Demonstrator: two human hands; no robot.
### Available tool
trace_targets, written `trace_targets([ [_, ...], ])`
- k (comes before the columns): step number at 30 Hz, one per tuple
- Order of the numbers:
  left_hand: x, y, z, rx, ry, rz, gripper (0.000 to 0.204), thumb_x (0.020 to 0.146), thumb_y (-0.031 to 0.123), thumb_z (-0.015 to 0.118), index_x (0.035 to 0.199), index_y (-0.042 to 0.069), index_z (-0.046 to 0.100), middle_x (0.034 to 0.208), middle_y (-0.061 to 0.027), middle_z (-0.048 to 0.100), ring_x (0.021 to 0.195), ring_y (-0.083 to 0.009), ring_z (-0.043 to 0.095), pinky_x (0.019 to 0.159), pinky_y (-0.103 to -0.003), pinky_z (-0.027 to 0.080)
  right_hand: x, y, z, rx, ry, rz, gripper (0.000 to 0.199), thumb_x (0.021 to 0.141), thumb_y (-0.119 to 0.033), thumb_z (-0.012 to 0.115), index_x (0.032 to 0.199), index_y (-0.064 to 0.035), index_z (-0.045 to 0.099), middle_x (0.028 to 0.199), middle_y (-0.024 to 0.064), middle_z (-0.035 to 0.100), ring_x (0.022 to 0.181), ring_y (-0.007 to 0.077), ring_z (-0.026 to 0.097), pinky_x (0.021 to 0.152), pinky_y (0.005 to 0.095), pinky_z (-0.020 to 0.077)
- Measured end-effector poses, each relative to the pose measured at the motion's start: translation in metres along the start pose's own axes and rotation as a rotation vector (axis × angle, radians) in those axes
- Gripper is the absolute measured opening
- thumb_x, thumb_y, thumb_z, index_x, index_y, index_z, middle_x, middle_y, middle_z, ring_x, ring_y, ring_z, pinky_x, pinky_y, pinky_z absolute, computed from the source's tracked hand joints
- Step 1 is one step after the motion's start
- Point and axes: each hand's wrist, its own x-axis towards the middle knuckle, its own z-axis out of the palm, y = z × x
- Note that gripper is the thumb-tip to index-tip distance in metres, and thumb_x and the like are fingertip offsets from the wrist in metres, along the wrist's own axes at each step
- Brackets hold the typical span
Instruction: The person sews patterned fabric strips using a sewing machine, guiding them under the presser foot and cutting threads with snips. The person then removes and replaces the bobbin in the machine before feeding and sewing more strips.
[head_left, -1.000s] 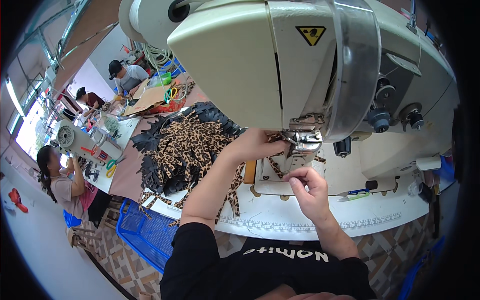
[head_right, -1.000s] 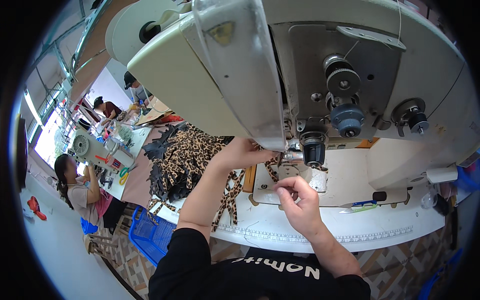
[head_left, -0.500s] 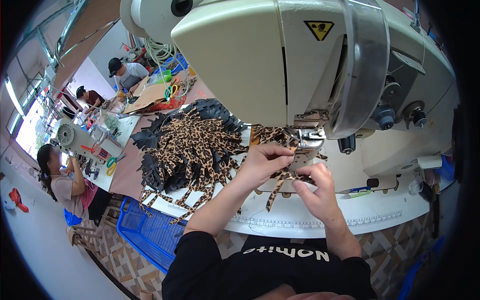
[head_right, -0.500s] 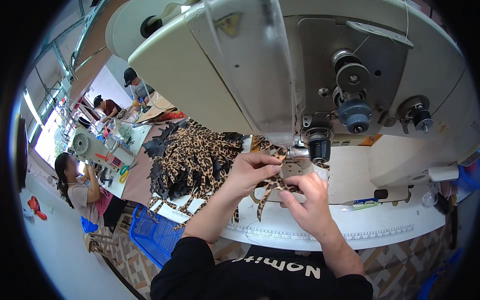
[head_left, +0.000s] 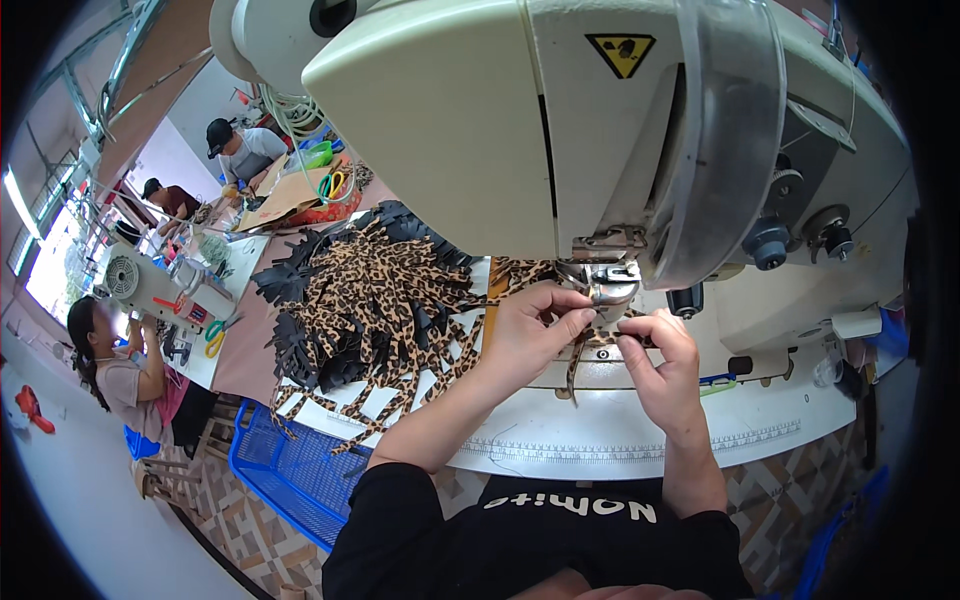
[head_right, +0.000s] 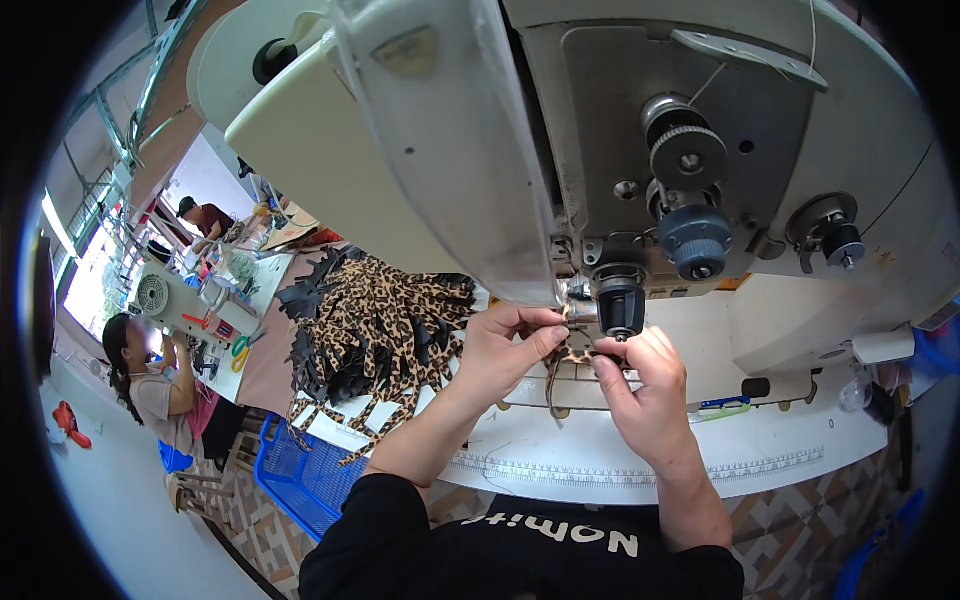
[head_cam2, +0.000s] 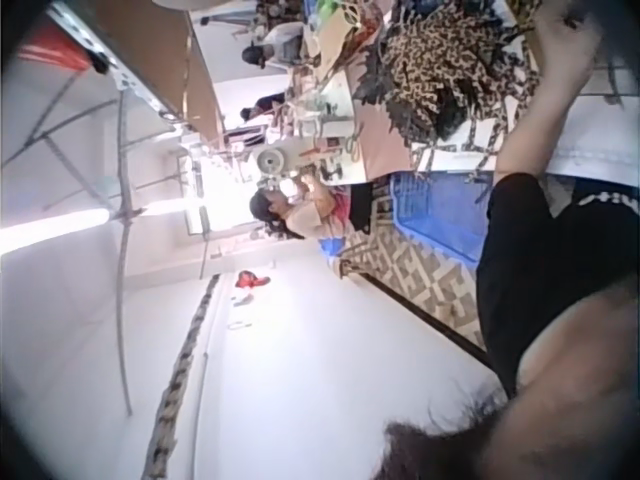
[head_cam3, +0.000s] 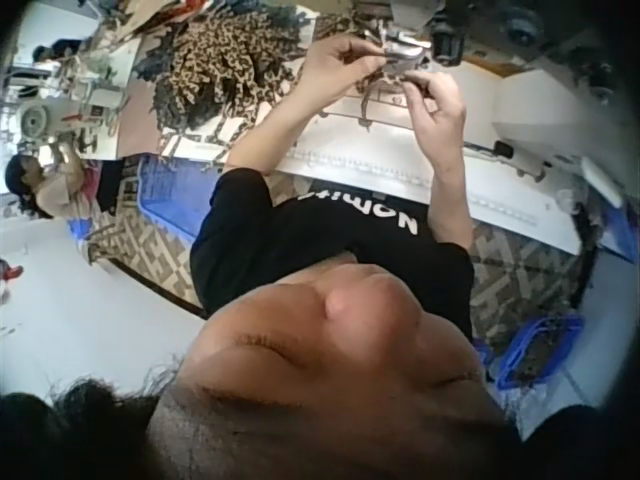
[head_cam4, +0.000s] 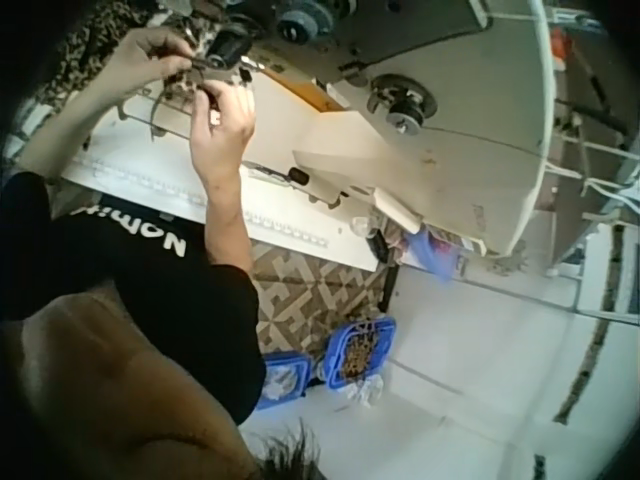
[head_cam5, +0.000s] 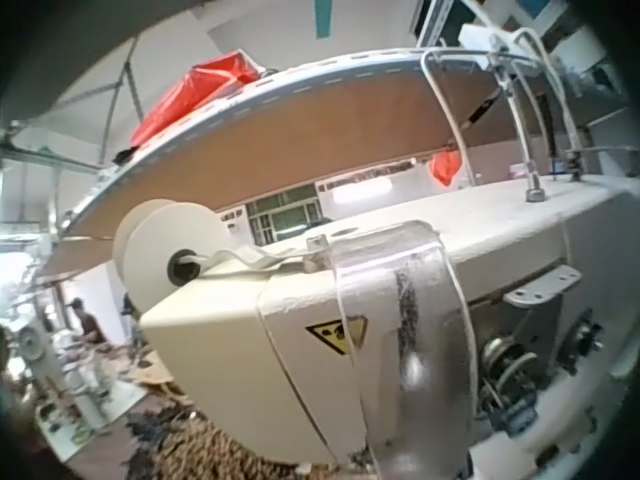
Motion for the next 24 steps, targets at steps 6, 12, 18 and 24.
trace_targets([
  [6,0.001,0.003,0.001,0.3,0.1,0.201,0.012,0.076,0.008,0.07,0.083,0.001,0.064,0.076,-0.0045,0.062,0.069,-0.012,0.057,0.063,-0.025,0.045,0.009,0.013,-0.001,-0.022,-0.005,0.011,0.012,0.08,0.004,0.059,0.092,0.003,0.061,0.076,0.0044,0.059,0.065,0.0092,0.052,0.061,0.0218,0.0421],
  [12,0.004,0.006,0.0,0.343,0.105,0.268,0.013,0.074,0.008,0.07,0.083,0.0,0.064,0.079,-0.0066,0.061,0.071,-0.0163,0.059,0.065,-0.028,0.046,0.009,0.023,0.002,-0.037,0.027,-0.008,0.013,0.084,0.003,0.057,0.096,0.003,0.061,0.08,0.0031,0.06,0.068,0.0065,0.052,0.063,0.0206,0.043],
  [18,-0.002,0.008,0.003,0.521,0.138,0.557,0.01,0.072,0.003,0.067,0.08,-0.001,0.061,0.079,-0.0083,0.059,0.07,-0.0181,0.058,0.065,-0.027,0.047,0.016,0.021,0.005,0.134,0.304,0.151,0.017,0.084,-0.006,0.061,0.095,0.0011,0.051,0.083,0.0032,0.057,0.075,0.0093,0.053,0.07,0.0243,0.0443],
  [24,-0.042,-0.009,-0.016,0.697,0.042,0.54,0.013,0.068,0.002,0.064,0.077,0.009,0.06,0.084,-0.004,0.06,0.082,-0.0194,0.058,0.08,-0.034,0.036,0.028,0.013,0.003,0.34,0.279,0.197,0.025,0.085,-0.007,0.061,0.105,-0.0029,0.048,0.084,0.0036,0.055,0.072,0.009,0.051,0.068,0.0234,0.0414],
])
